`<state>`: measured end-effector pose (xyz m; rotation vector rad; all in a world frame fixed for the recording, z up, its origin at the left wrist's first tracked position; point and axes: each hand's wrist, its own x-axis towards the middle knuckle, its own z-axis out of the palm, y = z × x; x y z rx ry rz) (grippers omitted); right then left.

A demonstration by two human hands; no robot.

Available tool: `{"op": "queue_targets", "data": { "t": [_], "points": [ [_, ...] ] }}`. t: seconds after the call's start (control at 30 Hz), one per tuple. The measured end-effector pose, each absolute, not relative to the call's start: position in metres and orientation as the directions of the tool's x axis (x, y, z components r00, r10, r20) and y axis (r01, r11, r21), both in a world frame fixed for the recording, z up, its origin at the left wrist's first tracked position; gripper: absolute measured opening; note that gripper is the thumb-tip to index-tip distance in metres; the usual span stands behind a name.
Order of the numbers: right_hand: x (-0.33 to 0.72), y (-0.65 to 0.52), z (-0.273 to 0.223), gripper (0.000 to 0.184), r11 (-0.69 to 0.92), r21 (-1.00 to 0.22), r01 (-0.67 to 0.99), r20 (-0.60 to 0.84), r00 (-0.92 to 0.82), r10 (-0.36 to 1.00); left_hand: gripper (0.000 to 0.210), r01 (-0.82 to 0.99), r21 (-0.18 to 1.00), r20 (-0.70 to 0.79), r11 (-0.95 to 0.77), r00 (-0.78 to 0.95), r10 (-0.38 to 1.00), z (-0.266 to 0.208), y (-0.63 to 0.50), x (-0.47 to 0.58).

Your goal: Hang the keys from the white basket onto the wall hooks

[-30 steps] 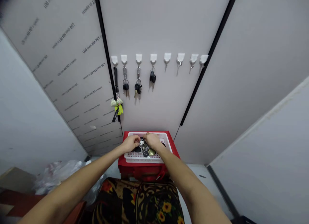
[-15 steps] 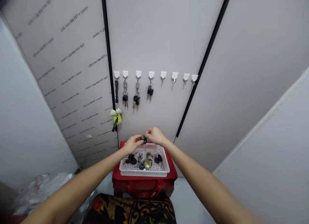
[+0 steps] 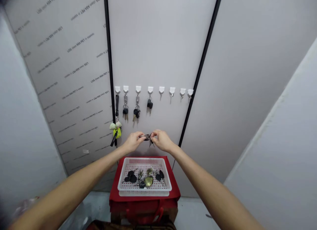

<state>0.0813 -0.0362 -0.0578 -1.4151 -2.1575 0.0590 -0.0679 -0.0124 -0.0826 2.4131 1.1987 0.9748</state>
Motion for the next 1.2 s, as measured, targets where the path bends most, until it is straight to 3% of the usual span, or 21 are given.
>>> {"op": "queue_targets", "data": {
  "t": [0.1,0.2,0.37,0.5,0.67,0.8,0.93,1.03,1.2],
  "points": [
    [0.082,-0.033,-0.047,0.01,0.438,-0.249,0.864,0.556,-0.243,0.795,0.022,0.536,0.604,0.461,-0.591,0.37,0.807,-0.07,-0.013,-0.064],
    [0.082,-0.034,-0.035,0.01,0.443,-0.272,0.854,0.601,-0.209,0.771,0.037,0.401,0.705,0.492,-0.584,0.317,0.811,-0.058,-0.013,-0.056],
    [0.084,-0.043,-0.019,0.01,0.566,-0.251,0.785,0.697,-0.26,0.669,0.037,0.104,0.923,0.305,-0.37,0.389,0.869,-0.039,-0.008,-0.045],
    [0.087,-0.051,-0.017,0.011,0.603,-0.264,0.753,0.661,-0.314,0.681,0.033,0.055,0.924,0.311,-0.378,0.467,0.828,-0.031,-0.004,-0.047],
    [0.09,-0.056,-0.021,0.012,0.597,-0.372,0.711,0.587,-0.318,0.744,0.026,0.021,0.986,0.087,-0.168,0.789,0.609,-0.035,-0.007,-0.053],
    [0.093,-0.054,-0.025,0.011,0.58,-0.36,0.731,0.632,-0.266,0.728,0.025,-0.036,0.999,0.035,-0.01,0.804,0.593,-0.042,-0.013,-0.054],
    [0.096,-0.05,-0.027,0.011,0.61,-0.319,0.726,0.69,-0.263,0.674,0.029,-0.165,0.985,0.097,0.054,0.781,0.617,-0.047,-0.018,-0.049],
    [0.097,-0.045,-0.03,0.01,0.606,-0.431,0.669,0.672,-0.211,0.71,0.027,-0.181,0.983,0.136,-0.001,0.736,0.664,-0.049,-0.017,-0.043],
    [0.098,-0.04,-0.035,0.018,0.404,-0.819,0.408,0.435,-0.019,0.9,0.022,-0.011,0.945,0.284,-0.326,0.521,0.805,-0.047,-0.01,-0.032]
  ]
}}
